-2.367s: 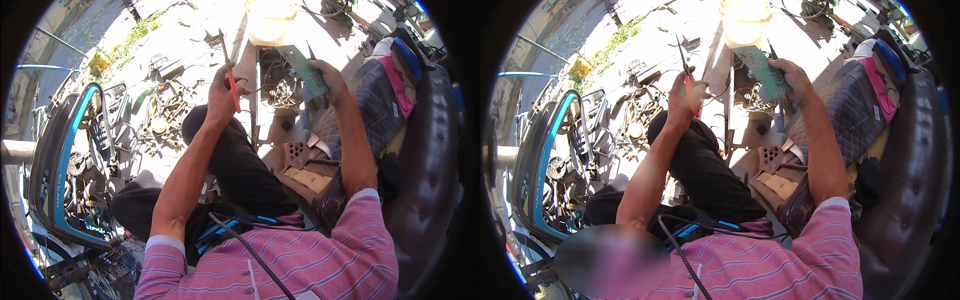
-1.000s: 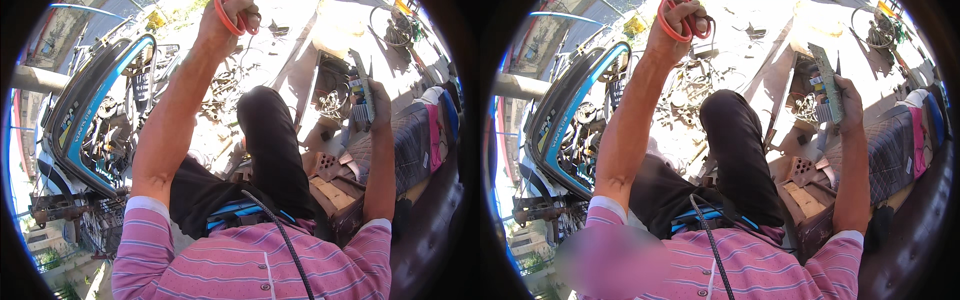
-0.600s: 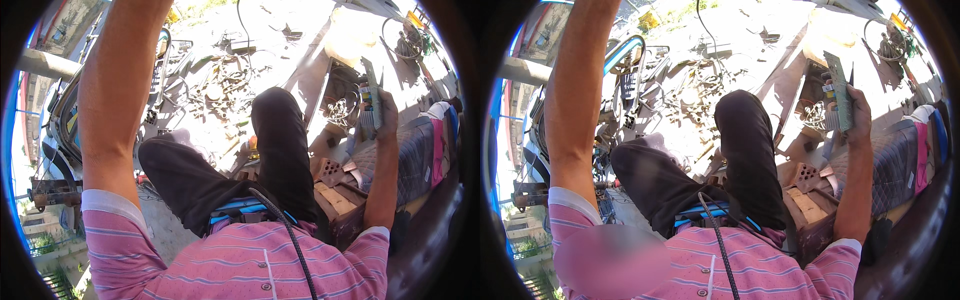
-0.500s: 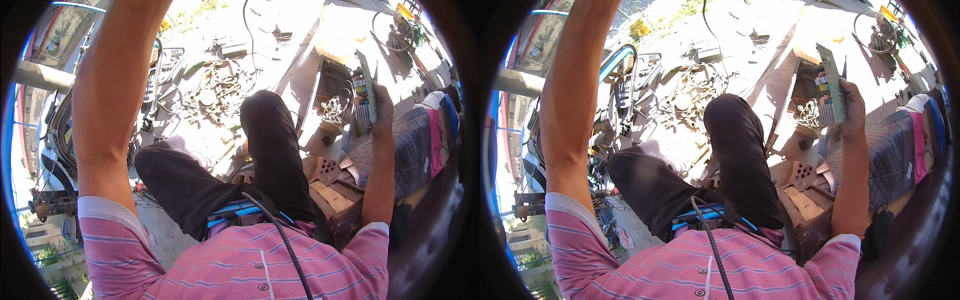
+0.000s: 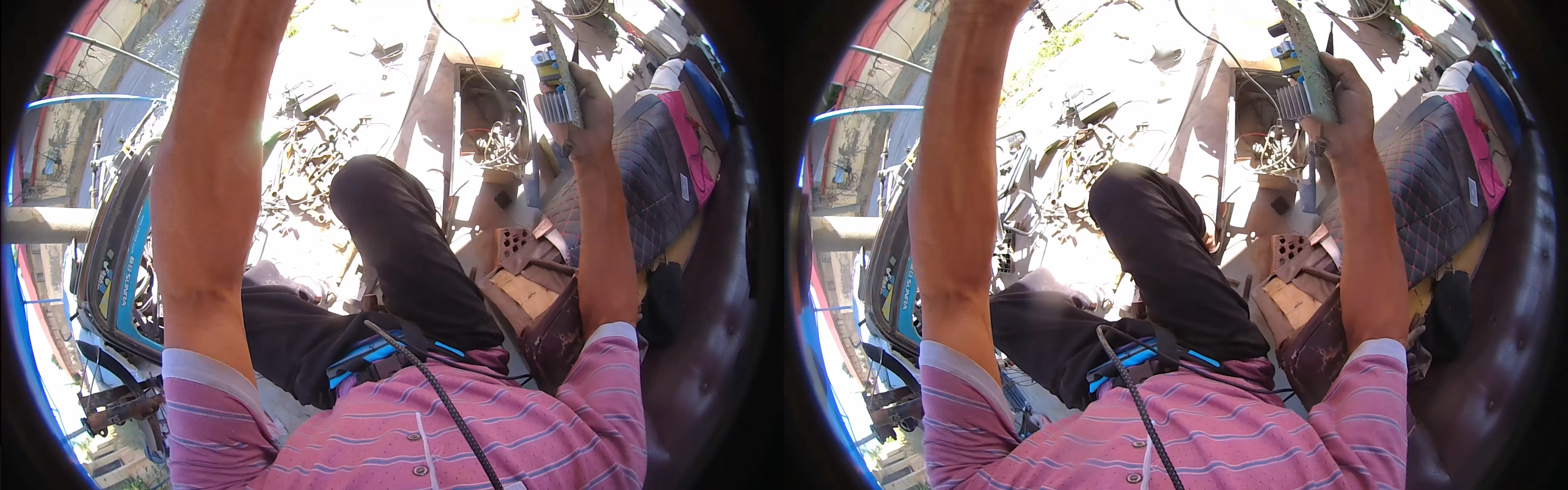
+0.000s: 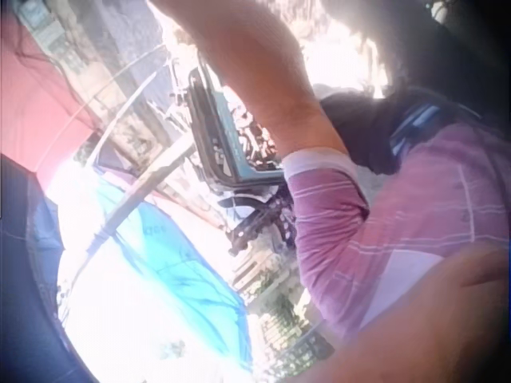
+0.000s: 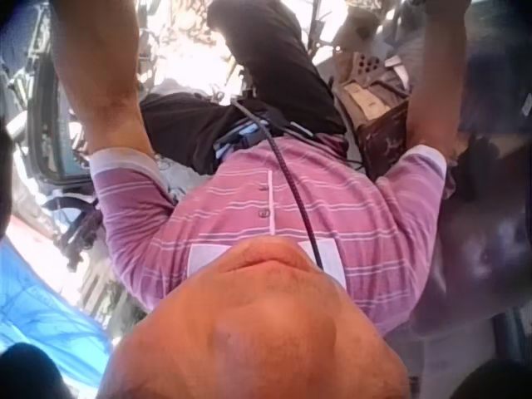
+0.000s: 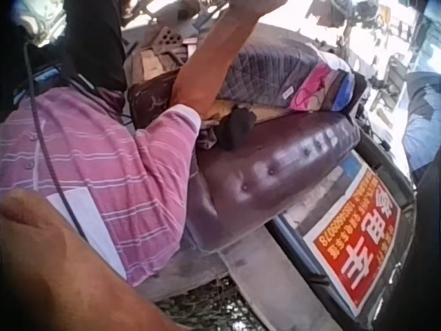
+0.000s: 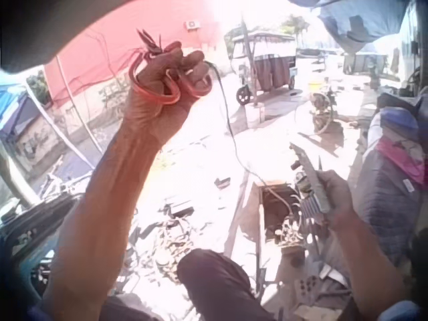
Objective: The person disassembles a small electronic device by unscrewing the casing, removing the cover, and extracting internal components including a fan and circuit board. The person then uses scissors to cut a wire attached to the circuit board.
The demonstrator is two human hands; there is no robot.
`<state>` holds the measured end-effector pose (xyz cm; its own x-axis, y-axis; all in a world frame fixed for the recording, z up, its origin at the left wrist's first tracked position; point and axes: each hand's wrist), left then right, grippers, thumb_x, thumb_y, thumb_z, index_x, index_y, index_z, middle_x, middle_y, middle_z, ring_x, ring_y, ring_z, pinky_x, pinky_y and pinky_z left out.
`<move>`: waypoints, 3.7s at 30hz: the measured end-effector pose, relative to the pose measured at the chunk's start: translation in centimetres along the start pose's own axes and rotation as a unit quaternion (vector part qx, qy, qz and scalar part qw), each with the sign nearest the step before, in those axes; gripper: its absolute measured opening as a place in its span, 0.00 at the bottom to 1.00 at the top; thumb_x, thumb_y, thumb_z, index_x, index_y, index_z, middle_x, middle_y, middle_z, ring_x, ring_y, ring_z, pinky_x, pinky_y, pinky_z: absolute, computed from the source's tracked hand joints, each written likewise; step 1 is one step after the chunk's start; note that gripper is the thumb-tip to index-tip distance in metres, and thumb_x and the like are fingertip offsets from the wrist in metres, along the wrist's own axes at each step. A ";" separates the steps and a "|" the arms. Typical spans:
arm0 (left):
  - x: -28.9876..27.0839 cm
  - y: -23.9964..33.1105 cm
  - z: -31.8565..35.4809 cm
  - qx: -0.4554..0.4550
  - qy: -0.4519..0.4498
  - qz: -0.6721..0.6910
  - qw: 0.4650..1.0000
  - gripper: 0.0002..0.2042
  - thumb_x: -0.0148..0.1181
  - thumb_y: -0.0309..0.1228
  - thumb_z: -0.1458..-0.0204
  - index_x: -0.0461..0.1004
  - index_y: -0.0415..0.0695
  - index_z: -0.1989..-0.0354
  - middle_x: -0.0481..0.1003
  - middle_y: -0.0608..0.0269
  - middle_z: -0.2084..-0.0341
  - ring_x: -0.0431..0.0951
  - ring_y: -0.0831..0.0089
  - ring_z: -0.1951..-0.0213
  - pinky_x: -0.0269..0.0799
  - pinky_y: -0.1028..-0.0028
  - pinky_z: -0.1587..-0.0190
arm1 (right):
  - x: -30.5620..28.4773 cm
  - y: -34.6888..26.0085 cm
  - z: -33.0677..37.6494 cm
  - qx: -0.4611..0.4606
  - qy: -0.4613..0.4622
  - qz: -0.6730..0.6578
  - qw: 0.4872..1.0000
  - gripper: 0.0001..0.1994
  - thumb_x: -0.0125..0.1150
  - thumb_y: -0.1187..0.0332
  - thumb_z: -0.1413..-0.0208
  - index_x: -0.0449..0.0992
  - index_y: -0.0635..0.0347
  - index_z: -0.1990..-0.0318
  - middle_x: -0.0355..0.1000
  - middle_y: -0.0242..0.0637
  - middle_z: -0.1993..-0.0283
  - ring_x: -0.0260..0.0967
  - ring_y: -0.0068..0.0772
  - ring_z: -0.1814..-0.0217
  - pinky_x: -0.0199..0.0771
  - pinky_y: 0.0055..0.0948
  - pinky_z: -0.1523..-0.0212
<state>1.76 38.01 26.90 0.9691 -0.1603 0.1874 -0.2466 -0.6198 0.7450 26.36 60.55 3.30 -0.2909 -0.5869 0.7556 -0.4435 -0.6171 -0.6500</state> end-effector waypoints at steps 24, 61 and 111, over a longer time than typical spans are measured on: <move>7.8 -14.6 14.7 -0.228 0.352 -0.118 0.900 0.28 0.61 0.33 0.40 0.59 0.31 0.37 0.79 0.46 0.58 0.83 0.60 0.57 0.79 0.66 0.57 | 7.7 3.1 3.3 0.028 0.065 0.200 0.977 0.16 0.58 0.66 0.39 0.73 0.70 0.50 0.77 0.42 0.62 0.79 0.30 0.66 0.85 0.30 0.63; 8.8 -1.4 46.3 -0.163 0.703 -0.142 0.678 0.20 0.64 0.22 0.47 0.68 0.39 0.45 0.74 0.61 0.67 0.77 0.74 0.70 0.74 0.76 0.71 | -2.4 13.5 4.6 0.282 0.006 0.614 0.738 0.13 0.57 0.64 0.38 0.81 0.59 0.52 0.79 0.29 0.65 0.60 0.14 0.80 0.57 0.20 0.80; 7.1 -5.5 48.4 -0.269 0.722 -0.110 0.628 0.16 0.63 0.24 0.44 0.70 0.40 0.47 0.77 0.62 0.60 0.80 0.72 0.59 0.76 0.73 0.54 | -34.4 23.5 15.3 0.397 -0.287 0.836 0.246 0.12 0.55 0.69 0.46 0.86 0.55 0.64 0.82 0.40 0.60 0.80 0.48 0.56 0.80 0.38 0.51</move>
<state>9.82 3.11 -6.87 0.0672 0.9882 0.1375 -0.4449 -0.0937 0.8906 38.91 58.14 -39.19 0.7653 -0.2045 -0.6104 0.2617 0.9651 0.0048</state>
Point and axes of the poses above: each hand's wrist, its own z-axis away from the middle knuckle, its own x-axis out of the palm, y = z × x
